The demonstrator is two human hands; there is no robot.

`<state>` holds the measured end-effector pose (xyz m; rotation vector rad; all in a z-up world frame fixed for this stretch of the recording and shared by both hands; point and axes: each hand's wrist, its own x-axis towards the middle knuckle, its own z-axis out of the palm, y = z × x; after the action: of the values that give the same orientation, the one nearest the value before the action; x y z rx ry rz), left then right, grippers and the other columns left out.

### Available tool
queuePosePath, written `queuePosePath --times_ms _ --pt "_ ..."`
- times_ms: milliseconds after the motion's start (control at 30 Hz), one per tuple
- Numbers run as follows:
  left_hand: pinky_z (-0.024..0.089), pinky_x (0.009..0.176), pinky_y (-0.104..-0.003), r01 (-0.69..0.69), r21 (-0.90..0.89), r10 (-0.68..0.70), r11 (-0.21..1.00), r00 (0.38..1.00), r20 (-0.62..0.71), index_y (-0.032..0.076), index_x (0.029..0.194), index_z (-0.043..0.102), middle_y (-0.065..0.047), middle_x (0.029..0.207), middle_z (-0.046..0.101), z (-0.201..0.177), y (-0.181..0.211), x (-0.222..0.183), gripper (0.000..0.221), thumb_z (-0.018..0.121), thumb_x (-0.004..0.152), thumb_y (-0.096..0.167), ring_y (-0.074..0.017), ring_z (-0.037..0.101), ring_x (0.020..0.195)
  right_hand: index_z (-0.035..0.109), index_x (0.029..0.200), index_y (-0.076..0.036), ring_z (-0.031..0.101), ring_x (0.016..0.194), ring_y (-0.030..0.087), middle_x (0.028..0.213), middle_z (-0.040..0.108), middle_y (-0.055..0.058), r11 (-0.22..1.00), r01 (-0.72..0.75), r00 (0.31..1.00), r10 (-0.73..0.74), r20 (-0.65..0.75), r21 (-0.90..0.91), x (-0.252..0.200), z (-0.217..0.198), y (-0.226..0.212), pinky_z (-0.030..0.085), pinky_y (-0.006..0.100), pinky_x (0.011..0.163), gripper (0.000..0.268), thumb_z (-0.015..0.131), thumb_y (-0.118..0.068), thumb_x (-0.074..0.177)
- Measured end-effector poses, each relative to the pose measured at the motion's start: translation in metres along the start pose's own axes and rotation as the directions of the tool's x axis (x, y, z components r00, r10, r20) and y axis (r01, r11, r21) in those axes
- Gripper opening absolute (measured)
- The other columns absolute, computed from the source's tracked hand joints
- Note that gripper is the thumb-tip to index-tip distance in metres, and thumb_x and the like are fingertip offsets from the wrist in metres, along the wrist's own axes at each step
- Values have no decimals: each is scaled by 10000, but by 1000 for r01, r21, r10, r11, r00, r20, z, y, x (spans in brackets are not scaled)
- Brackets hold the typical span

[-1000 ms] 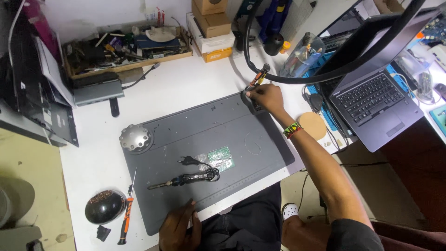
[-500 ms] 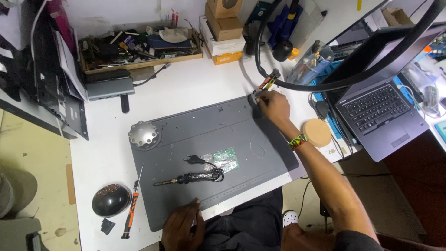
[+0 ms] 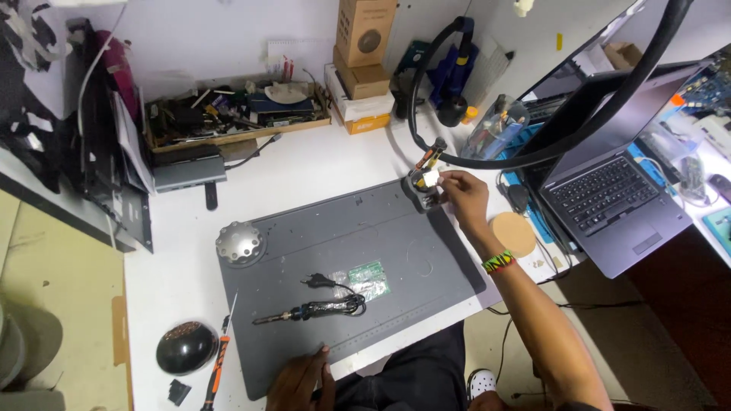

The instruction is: Disassembling a laptop component and handling a small circuit board using a screwdriver

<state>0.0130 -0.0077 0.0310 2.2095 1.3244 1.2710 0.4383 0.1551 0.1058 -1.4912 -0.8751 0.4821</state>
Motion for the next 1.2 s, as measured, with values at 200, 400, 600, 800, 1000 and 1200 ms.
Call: queuePosePath --times_ms 200,400,600,800,1000,1200 --pt "597 731 -316 -193 -27 191 981 980 -59 106 1095 759 -14 1025 795 2 -7 12 226 666 893 148 -159 750 817 717 1117 18 602 543 148 731 670 63 984 136 986 -145 77 112 -19 -21 -33 544 265 533 190 744 -46 940" --pt "540 640 -318 -263 27 265 964 962 -69 49 1142 727 -49 993 783 5 -10 8 254 632 914 109 -169 697 703 766 1014 -2 460 595 53 692 548 4 994 82 992 -89 89 77 -15 -34 -22 406 200 608 290 504 18 893" --pt "582 729 -317 -225 -41 222 973 972 -77 39 1113 731 -59 1035 781 2 -4 12 239 648 892 74 -186 723 787 730 1078 -9 669 650 145 830 706 55 1000 3 995 -3 100 -6 -8 -33 -5 659 256 673 171 774 -76 928" --pt "563 692 -302 -276 -38 274 960 960 -54 15 1172 697 -67 995 769 2 -9 14 287 668 892 70 -169 678 728 689 1117 -25 710 947 314 1047 734 140 575 734 643 -413 646 -363 4 -42 -5 557 393 814 387 588 205 822" --pt "579 664 -318 -236 -59 232 970 970 -68 7 1118 710 -90 956 776 1 -4 18 239 650 896 72 -195 703 707 671 1161 0 685 952 363 1030 712 151 390 854 507 -480 716 -344 8 -35 11 561 450 797 243 580 104 962" --pt "581 731 -297 -236 0 235 972 971 -44 46 1171 696 -63 1006 769 3 -9 13 310 677 862 69 -185 711 783 684 1135 -24 638 967 344 1021 689 113 426 841 517 -446 731 -334 8 -34 8 543 437 831 315 584 170 907"
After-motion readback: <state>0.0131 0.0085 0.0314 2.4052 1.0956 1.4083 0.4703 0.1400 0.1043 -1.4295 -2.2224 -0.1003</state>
